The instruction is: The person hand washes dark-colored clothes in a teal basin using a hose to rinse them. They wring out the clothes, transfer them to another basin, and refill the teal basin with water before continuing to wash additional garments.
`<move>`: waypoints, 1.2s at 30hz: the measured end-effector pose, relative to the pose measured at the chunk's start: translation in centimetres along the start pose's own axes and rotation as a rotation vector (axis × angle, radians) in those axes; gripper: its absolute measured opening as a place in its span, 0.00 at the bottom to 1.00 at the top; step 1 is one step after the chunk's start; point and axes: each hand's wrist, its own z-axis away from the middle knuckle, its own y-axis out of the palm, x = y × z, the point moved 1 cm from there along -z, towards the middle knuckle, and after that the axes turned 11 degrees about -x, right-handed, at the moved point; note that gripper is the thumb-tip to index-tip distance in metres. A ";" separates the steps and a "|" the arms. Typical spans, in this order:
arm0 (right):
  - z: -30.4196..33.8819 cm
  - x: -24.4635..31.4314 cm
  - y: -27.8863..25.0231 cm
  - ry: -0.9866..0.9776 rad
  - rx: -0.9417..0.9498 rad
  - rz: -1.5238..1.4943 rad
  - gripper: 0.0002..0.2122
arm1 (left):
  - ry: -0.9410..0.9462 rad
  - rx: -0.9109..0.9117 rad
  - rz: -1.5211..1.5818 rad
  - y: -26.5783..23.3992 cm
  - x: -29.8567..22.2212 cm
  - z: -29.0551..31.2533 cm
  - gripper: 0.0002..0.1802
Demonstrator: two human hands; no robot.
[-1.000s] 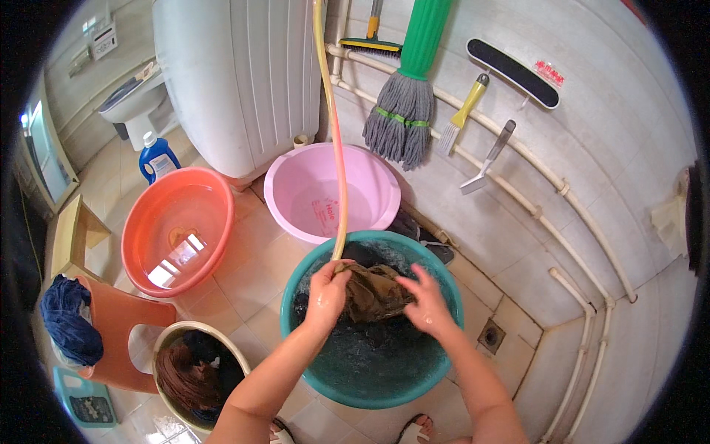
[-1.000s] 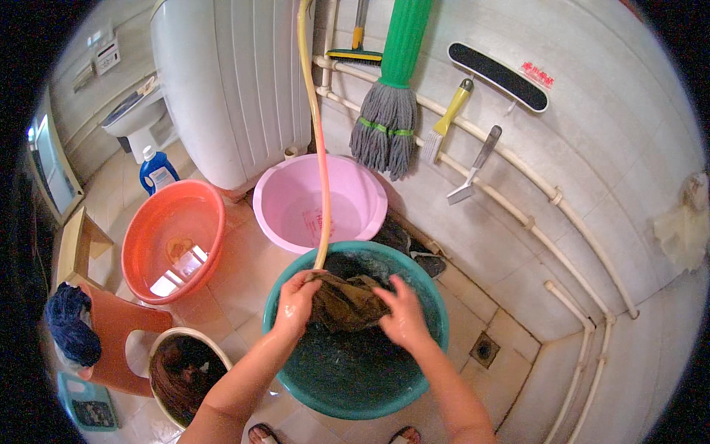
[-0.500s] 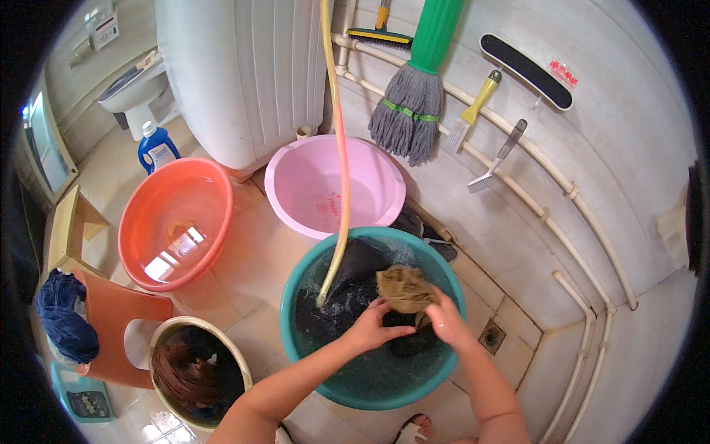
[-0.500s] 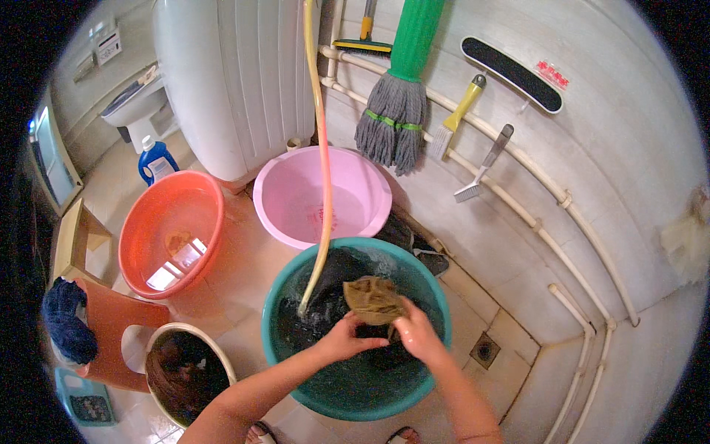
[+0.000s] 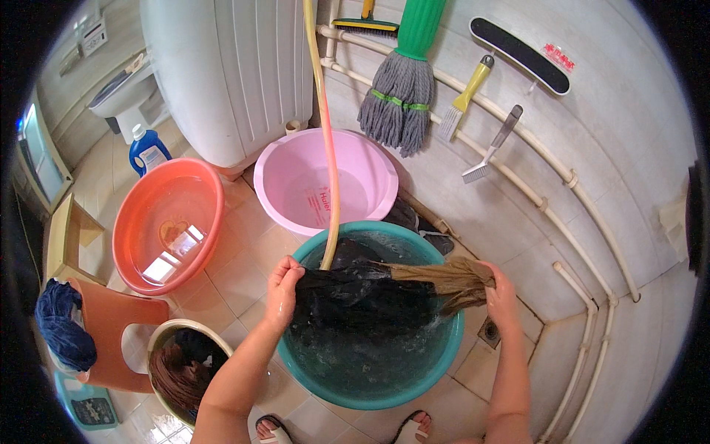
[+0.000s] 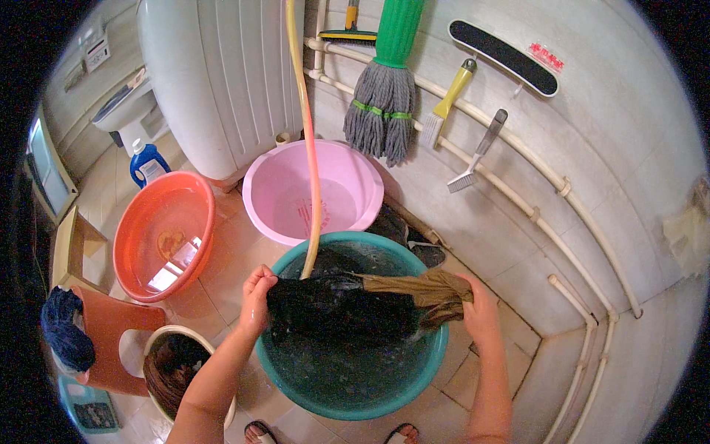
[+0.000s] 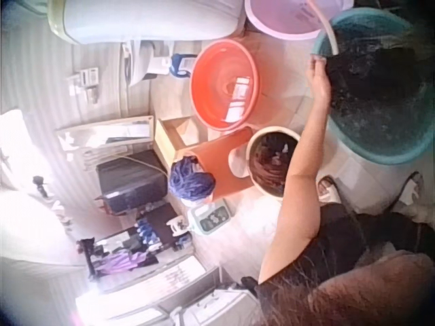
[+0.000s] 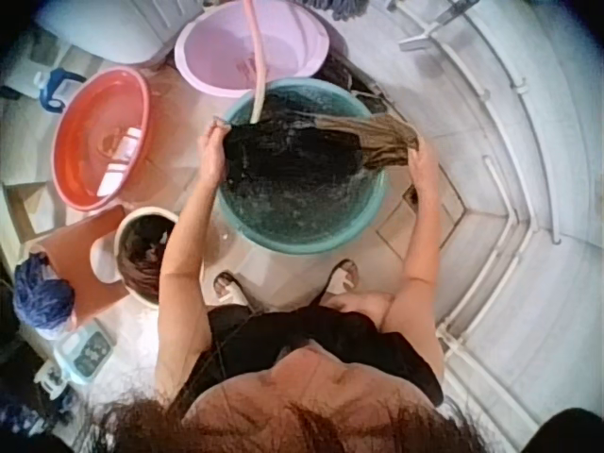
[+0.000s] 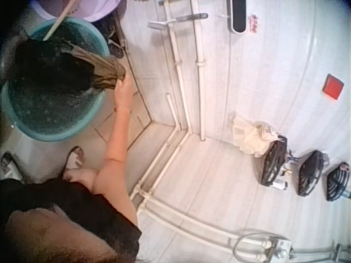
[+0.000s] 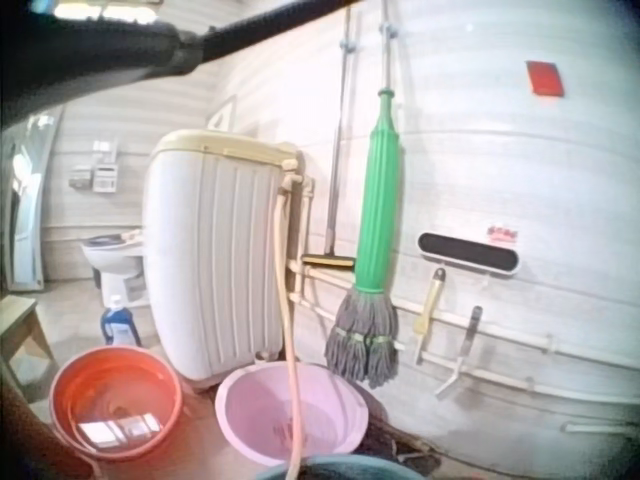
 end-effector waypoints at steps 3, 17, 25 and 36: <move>0.7 0.3 1.5 -0.141 0.120 -0.112 0.22 | 0.170 0.191 -0.532 0.7 -0.8 0.8 0.12; 7.1 -12.9 26.2 -0.063 0.801 0.241 0.25 | 0.558 0.675 -1.615 2.0 14.5 4.7 0.39; 6.2 -7.2 20.8 -0.257 0.434 0.493 0.22 | 0.294 0.761 -1.375 3.8 8.8 5.7 0.12; -1.7 14.6 1.9 0.301 -0.068 -0.822 0.14 | 0.274 0.406 -0.659 4.2 -2.9 4.0 0.28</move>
